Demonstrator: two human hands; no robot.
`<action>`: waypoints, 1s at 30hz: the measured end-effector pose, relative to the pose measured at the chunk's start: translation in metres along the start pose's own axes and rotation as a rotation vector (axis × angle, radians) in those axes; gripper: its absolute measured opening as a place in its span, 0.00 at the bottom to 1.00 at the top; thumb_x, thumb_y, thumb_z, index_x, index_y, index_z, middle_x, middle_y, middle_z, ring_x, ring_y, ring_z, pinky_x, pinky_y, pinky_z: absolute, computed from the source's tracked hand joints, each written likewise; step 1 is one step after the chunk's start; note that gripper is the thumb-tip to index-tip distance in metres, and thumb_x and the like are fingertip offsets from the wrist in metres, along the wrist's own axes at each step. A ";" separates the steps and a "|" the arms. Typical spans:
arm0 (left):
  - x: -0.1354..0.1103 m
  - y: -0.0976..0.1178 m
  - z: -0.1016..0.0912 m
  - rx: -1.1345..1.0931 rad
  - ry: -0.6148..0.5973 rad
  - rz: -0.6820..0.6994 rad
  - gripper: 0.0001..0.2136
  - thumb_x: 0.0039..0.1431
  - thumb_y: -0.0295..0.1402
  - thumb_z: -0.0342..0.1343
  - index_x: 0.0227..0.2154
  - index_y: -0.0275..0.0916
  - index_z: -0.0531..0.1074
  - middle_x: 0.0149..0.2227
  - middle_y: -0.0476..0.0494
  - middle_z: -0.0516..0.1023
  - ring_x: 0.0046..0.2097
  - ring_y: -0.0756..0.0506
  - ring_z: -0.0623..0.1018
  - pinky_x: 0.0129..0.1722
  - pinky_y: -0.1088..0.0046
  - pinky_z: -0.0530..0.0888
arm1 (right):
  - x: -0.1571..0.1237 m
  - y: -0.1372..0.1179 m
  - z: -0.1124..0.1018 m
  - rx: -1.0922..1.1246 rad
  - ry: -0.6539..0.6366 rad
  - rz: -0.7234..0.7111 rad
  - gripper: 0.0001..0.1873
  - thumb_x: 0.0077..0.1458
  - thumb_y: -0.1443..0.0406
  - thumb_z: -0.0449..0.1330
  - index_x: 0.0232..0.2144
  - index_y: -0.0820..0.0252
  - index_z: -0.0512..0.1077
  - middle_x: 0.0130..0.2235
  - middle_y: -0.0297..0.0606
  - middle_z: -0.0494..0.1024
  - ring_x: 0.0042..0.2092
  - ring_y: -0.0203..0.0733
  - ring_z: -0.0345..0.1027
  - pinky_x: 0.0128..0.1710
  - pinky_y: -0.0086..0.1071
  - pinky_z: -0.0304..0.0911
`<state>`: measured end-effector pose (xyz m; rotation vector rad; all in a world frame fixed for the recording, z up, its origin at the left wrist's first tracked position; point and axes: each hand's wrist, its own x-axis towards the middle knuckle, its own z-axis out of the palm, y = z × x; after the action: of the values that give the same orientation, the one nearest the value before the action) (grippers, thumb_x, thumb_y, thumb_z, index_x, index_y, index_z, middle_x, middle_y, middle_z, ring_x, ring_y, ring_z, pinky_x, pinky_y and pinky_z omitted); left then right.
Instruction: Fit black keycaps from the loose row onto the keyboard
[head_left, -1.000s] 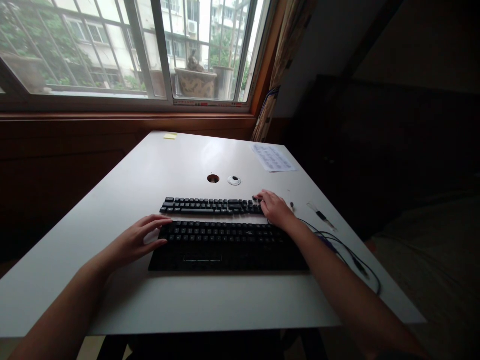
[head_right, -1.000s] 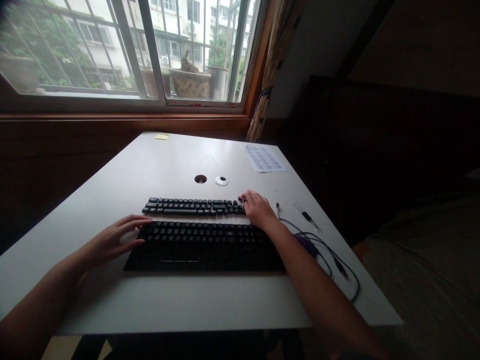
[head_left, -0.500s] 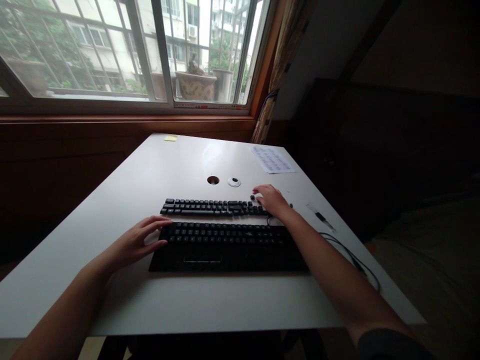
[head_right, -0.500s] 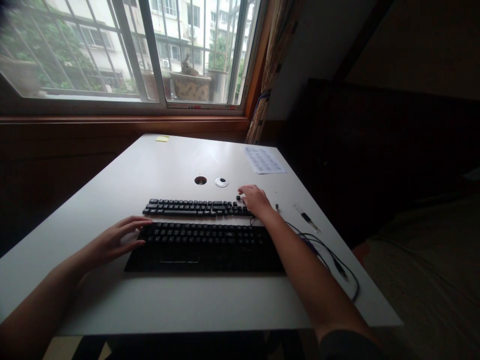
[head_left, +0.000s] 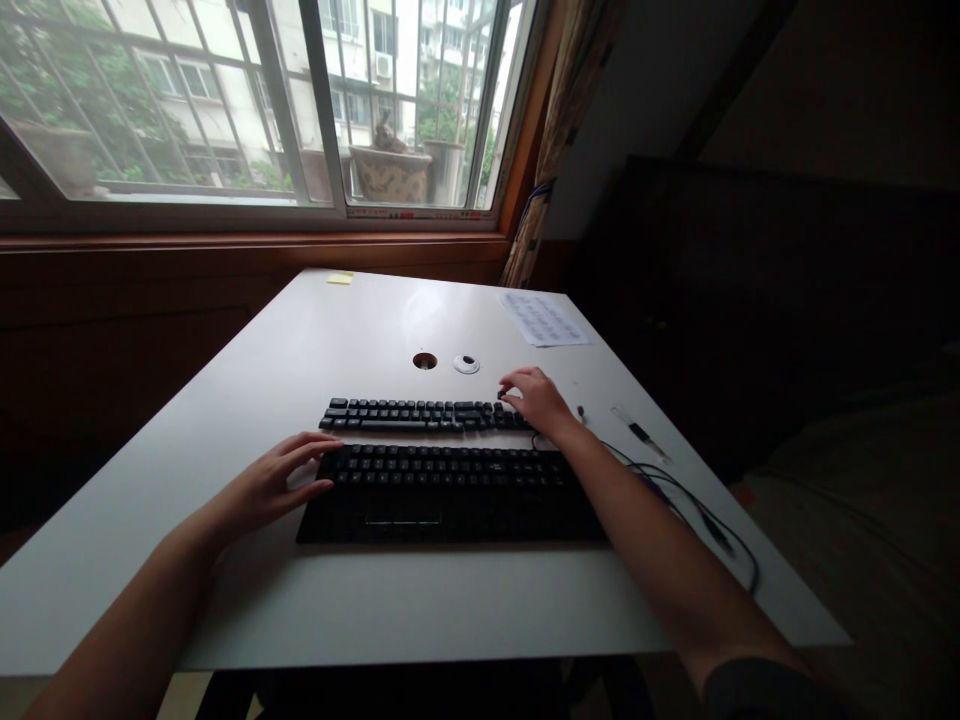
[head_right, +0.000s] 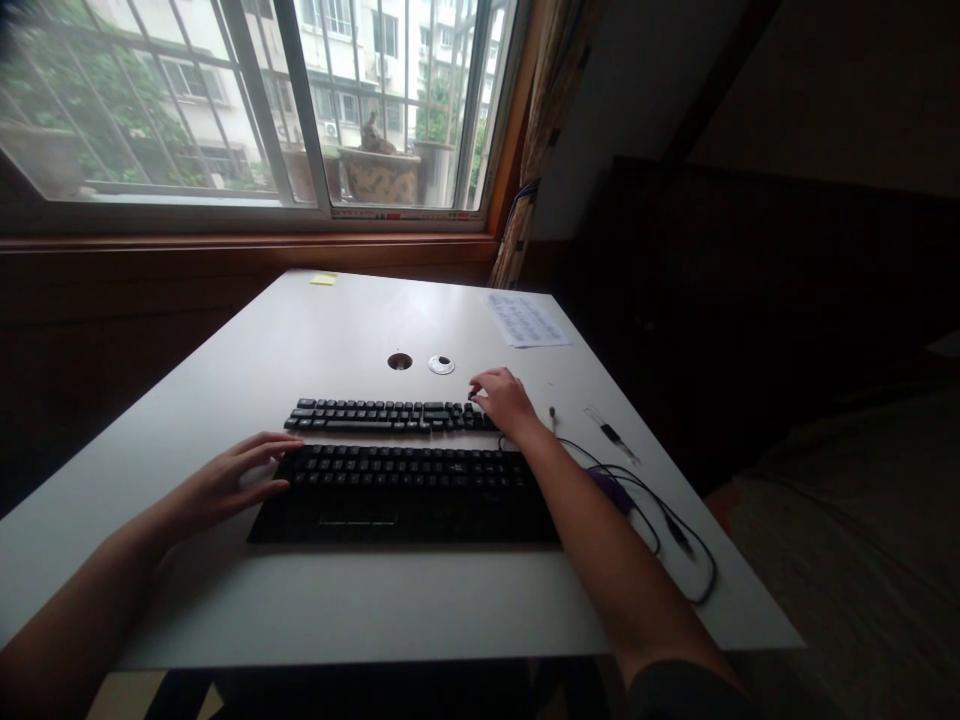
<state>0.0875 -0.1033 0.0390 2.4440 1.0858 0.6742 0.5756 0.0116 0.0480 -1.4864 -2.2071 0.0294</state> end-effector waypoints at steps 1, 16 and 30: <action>0.000 0.000 0.000 0.000 0.001 0.000 0.22 0.70 0.44 0.57 0.63 0.48 0.68 0.61 0.37 0.72 0.60 0.38 0.76 0.57 0.63 0.78 | -0.004 -0.002 -0.004 0.017 0.012 -0.009 0.13 0.56 0.69 0.65 0.45 0.54 0.79 0.45 0.41 0.83 0.55 0.51 0.69 0.58 0.48 0.65; -0.001 0.001 -0.002 -0.001 -0.003 -0.019 0.22 0.69 0.46 0.57 0.63 0.48 0.68 0.62 0.38 0.72 0.59 0.39 0.77 0.58 0.63 0.77 | -0.139 -0.009 -0.085 0.181 -0.035 0.068 0.09 0.63 0.58 0.62 0.43 0.50 0.78 0.44 0.38 0.83 0.47 0.49 0.77 0.50 0.45 0.73; -0.002 -0.002 -0.002 0.014 0.001 -0.020 0.23 0.68 0.47 0.58 0.63 0.50 0.69 0.62 0.39 0.72 0.59 0.39 0.77 0.57 0.63 0.78 | -0.170 -0.014 -0.081 0.096 -0.018 -0.004 0.07 0.63 0.62 0.60 0.41 0.49 0.78 0.41 0.39 0.83 0.46 0.50 0.78 0.47 0.47 0.76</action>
<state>0.0842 -0.1037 0.0388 2.4410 1.1179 0.6636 0.6458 -0.1631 0.0610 -1.4355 -2.1907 0.1461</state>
